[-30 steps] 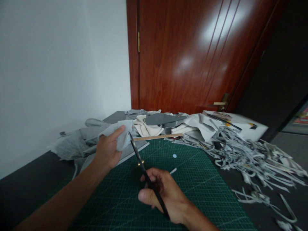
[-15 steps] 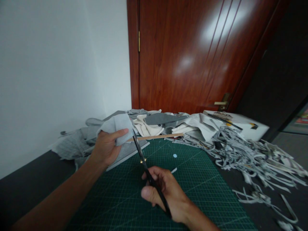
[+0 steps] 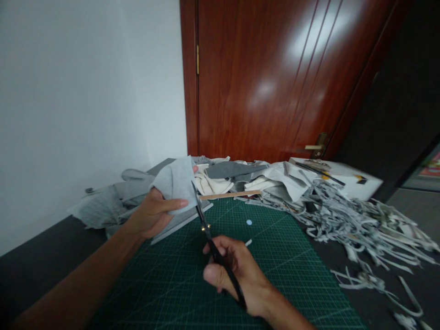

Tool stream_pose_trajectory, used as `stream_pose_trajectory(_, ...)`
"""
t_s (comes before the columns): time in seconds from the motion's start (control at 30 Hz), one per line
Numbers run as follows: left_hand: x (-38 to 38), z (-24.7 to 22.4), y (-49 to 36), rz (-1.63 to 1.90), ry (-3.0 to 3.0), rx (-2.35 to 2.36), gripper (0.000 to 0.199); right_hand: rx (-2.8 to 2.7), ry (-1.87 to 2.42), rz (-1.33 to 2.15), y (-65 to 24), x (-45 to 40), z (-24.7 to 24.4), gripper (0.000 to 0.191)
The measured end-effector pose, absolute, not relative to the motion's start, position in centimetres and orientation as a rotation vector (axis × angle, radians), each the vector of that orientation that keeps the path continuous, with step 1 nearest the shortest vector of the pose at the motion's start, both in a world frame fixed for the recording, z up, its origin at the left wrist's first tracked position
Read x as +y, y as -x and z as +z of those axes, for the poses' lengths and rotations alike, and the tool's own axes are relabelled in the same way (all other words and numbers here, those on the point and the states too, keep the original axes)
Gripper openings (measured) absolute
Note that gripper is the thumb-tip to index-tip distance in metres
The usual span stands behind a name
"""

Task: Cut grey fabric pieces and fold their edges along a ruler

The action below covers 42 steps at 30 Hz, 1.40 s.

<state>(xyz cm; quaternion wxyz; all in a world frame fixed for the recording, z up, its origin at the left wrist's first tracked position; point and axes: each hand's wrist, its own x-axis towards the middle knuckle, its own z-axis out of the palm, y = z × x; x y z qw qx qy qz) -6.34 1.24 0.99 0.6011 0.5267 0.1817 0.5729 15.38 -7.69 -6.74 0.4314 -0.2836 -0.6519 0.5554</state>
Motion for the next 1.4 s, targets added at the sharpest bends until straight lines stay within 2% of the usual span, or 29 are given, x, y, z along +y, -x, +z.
stream_pose_trajectory(0.33, 1.39, 0.86, 6.55, 1.326, -1.233, 0.426, 0.096, -1.623, 0.704, 1.405, -15.18, -7.79, -6.7, 0.061)
stream_pose_trajectory(0.97, 1.03, 1.13, 6.21, 1.367, -1.212, 0.434, 0.077, -1.617, 0.792, 1.377, -14.96, -8.14, -6.36, 0.062)
stream_pose_trajectory(1.4, 1.03, 1.16, 6.16, 1.36, -1.219, 0.422, 0.087, -1.621, 0.856, 1.358, -14.77, -8.23, -5.98, 0.058)
